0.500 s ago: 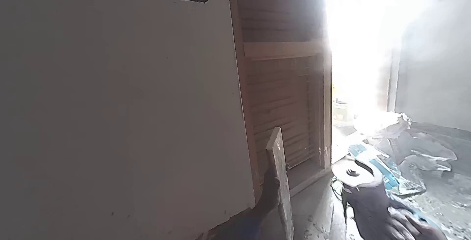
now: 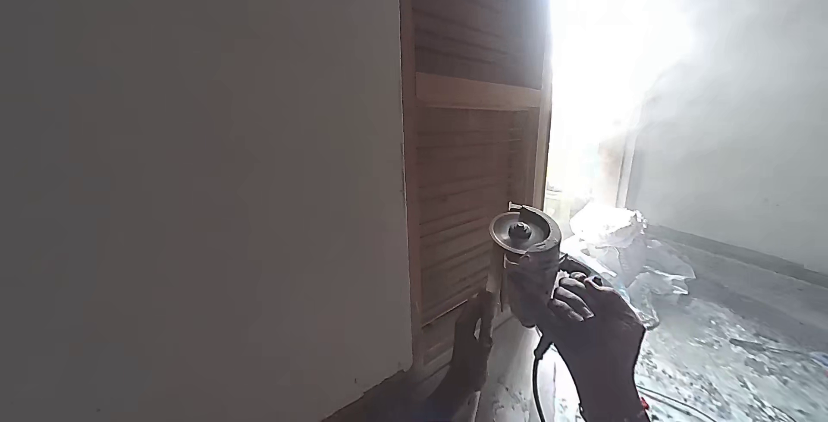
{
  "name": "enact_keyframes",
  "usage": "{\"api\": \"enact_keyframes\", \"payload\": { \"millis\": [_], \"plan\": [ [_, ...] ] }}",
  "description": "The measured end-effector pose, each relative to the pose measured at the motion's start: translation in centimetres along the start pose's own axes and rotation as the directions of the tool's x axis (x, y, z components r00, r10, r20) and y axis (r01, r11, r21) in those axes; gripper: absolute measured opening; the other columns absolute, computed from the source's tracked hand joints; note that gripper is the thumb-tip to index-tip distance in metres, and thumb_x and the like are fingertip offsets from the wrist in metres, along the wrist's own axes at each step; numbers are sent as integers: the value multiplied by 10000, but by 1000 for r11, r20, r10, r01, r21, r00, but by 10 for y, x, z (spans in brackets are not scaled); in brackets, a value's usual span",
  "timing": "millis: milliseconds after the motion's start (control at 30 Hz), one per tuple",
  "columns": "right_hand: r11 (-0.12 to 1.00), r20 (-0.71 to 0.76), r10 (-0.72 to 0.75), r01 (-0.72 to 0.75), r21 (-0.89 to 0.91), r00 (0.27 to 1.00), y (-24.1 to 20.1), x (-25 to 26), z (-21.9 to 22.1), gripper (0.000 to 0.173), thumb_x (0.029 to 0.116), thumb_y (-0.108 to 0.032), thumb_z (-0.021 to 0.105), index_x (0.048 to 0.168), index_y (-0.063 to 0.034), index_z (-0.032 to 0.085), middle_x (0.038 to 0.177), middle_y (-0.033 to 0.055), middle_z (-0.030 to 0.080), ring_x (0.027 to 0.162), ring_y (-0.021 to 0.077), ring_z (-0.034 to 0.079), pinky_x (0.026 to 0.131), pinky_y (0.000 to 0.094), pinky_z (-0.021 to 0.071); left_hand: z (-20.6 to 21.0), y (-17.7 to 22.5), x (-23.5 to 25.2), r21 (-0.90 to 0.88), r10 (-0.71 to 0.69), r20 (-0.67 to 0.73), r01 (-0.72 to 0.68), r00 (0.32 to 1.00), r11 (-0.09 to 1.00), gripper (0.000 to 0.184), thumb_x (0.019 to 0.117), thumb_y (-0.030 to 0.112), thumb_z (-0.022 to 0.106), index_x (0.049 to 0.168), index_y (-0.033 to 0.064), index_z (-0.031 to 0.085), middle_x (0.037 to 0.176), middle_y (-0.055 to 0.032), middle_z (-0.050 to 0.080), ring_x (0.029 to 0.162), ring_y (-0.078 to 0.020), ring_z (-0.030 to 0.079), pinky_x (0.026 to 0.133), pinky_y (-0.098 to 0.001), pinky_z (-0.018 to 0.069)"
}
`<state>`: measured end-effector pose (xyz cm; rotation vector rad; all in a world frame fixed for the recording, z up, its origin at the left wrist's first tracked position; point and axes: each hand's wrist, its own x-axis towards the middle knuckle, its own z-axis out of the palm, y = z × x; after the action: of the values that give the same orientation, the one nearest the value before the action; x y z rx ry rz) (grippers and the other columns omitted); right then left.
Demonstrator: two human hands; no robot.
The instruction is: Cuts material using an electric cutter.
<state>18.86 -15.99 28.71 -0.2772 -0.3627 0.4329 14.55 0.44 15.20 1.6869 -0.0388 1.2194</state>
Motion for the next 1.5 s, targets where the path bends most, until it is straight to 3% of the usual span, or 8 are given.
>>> {"api": "enact_keyframes", "payload": {
  "millis": [167,400,633,800,1000,1167,1267,1500],
  "plan": [
    [999,2,9,-9,-41,1000,2,-5,-14,424,995,-290,318,752,-194,652,553,-44,573,441,48,535,419,209,456,0,-8,-1,18,70,16,-70,997,997,477,1036,290,513,1331,-74,604,1290,-147,668,1189,-100,635,1044,-304,520],
    [998,-5,17,-17,-52,1000,9,-21,-18,342,964,-275,386,745,-197,636,575,-35,574,432,43,499,403,204,407,-2,-6,6,-4,49,8,-49,999,999,619,1028,423,514,1349,-102,574,1333,-166,647,1233,-83,604,1074,-284,484],
    [993,24,109,-108,-51,994,20,-41,-15,408,998,-319,340,724,-224,627,550,-68,517,440,35,481,424,204,418,-9,18,10,102,-26,-83,34,996,994,559,999,366,507,1253,-124,598,1131,-123,688,1055,-7,621,970,-192,493],
    [997,30,59,-57,-60,998,22,-31,-5,350,984,-252,363,755,-197,622,567,-51,550,451,42,511,428,203,432,-11,0,11,-15,3,-113,-4,994,1000,842,948,680,516,1256,-97,619,1186,-112,700,1115,-49,641,1005,-258,521],
    [973,-73,-89,71,-220,993,8,5,27,317,1027,-234,334,861,-160,594,638,-10,624,503,89,586,441,259,491,-18,1,2,-13,45,-73,-46,996,999,574,1053,429,479,1304,-69,613,1204,-122,694,1119,-94,654,1007,-312,539],
    [956,-112,-160,125,-267,981,-8,1,36,342,1018,-228,333,816,-168,602,607,-16,615,481,81,579,431,243,490,-13,22,-2,-42,-144,-43,142,989,989,411,1060,316,518,1301,7,639,1139,-85,708,993,-108,681,889,-306,581],
    [934,-123,-197,148,-326,973,-16,-10,32,336,1027,-239,353,819,-165,607,648,-12,646,536,93,629,481,270,540,-8,26,-11,129,-84,-23,86,996,988,437,928,161,602,1321,-29,628,1184,-122,693,1067,-118,663,958,-307,549],
    [989,147,-111,124,-80,983,-41,-25,11,329,951,-235,404,756,-137,650,525,-43,527,402,23,486,380,169,397,-12,8,-31,86,159,100,-168,982,982,748,836,446,681,1379,-58,577,1335,-198,634,1257,-167,599,1084,-330,473]
  ]
}}
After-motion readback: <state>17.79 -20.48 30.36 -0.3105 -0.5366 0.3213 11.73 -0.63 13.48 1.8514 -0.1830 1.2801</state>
